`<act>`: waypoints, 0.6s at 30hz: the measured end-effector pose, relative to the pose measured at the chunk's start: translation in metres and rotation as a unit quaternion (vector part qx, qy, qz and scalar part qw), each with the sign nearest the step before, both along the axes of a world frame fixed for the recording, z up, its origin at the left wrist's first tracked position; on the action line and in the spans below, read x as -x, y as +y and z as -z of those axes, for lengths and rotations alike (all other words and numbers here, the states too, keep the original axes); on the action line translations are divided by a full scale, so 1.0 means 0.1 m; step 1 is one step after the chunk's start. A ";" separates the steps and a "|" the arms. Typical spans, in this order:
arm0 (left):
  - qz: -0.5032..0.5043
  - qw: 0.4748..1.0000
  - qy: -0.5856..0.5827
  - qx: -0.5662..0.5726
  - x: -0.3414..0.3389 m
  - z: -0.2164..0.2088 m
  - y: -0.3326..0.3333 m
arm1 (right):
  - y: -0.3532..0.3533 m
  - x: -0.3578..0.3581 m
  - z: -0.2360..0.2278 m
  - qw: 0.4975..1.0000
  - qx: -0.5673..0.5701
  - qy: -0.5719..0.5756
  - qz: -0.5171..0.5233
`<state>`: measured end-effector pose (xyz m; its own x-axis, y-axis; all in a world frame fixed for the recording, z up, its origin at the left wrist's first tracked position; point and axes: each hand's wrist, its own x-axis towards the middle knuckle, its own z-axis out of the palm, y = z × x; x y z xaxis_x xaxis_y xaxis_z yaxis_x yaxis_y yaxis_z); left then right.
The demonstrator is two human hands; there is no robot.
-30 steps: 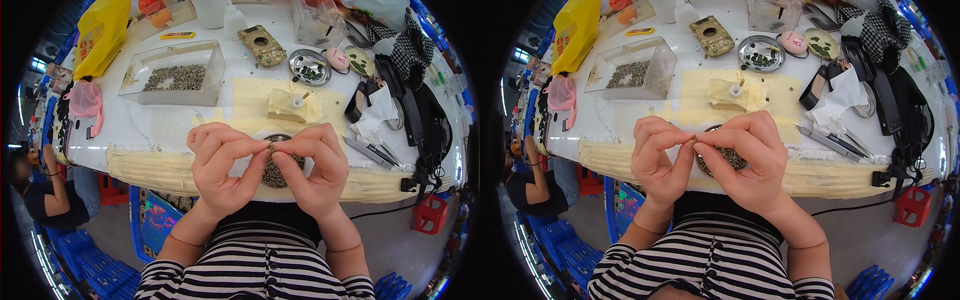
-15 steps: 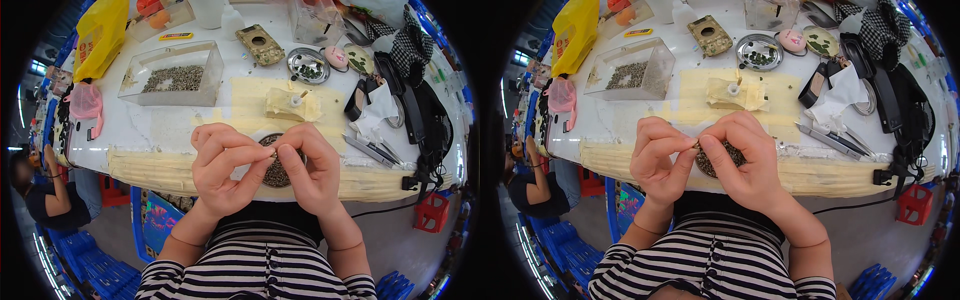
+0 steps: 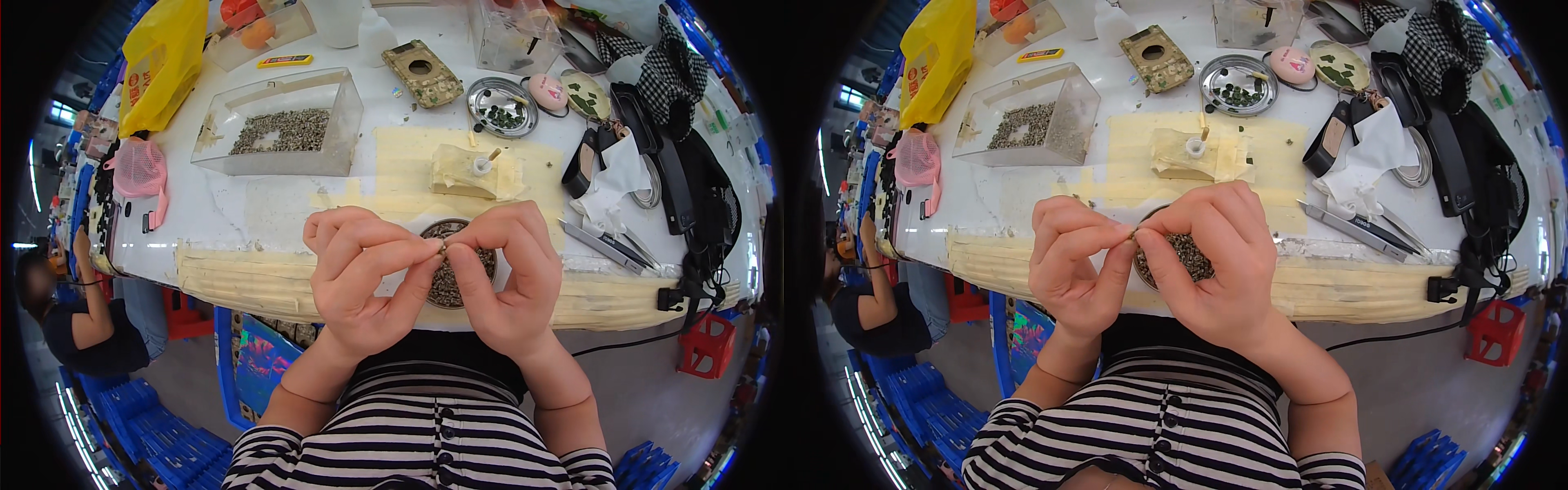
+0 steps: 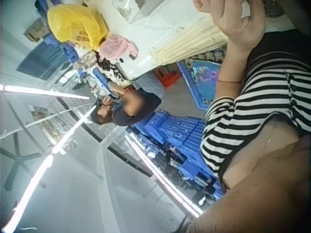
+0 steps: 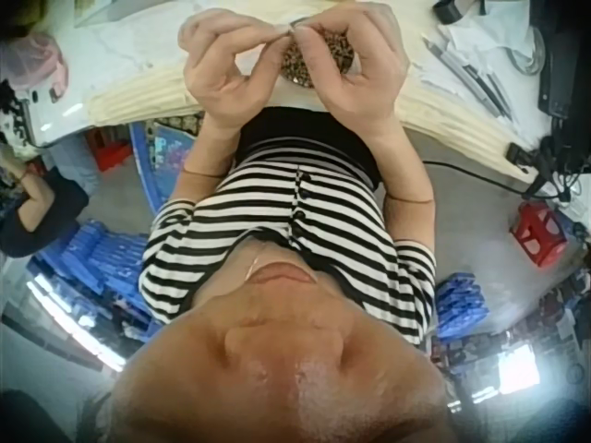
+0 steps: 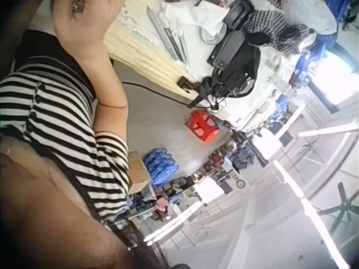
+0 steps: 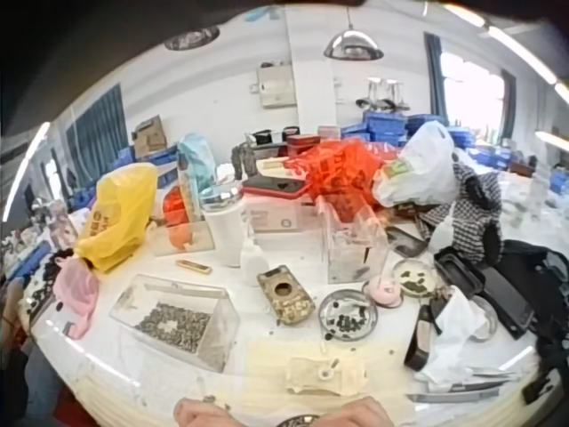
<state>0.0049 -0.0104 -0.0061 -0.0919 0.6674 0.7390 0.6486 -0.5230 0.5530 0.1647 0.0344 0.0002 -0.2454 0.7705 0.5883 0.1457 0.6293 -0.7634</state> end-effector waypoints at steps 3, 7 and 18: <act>0.019 1.000 -0.020 0.009 0.01 0.00 0.00 | 0.00 0.00 0.01 0.999 0.031 0.017 -0.025; 0.009 1.000 -0.007 0.007 0.01 0.00 -0.01 | 0.00 -0.01 -0.04 0.999 0.031 0.004 -0.036; 0.040 0.996 -0.065 0.036 0.01 -0.02 -0.01 | 0.00 -0.02 -0.01 0.993 0.090 0.043 -0.055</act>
<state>0.0037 -0.0114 -0.0036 -0.1273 0.7279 0.6738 0.5268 -0.5260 0.6677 0.1672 0.0344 0.0016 -0.2891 0.8362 0.4660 0.0127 0.4901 -0.8716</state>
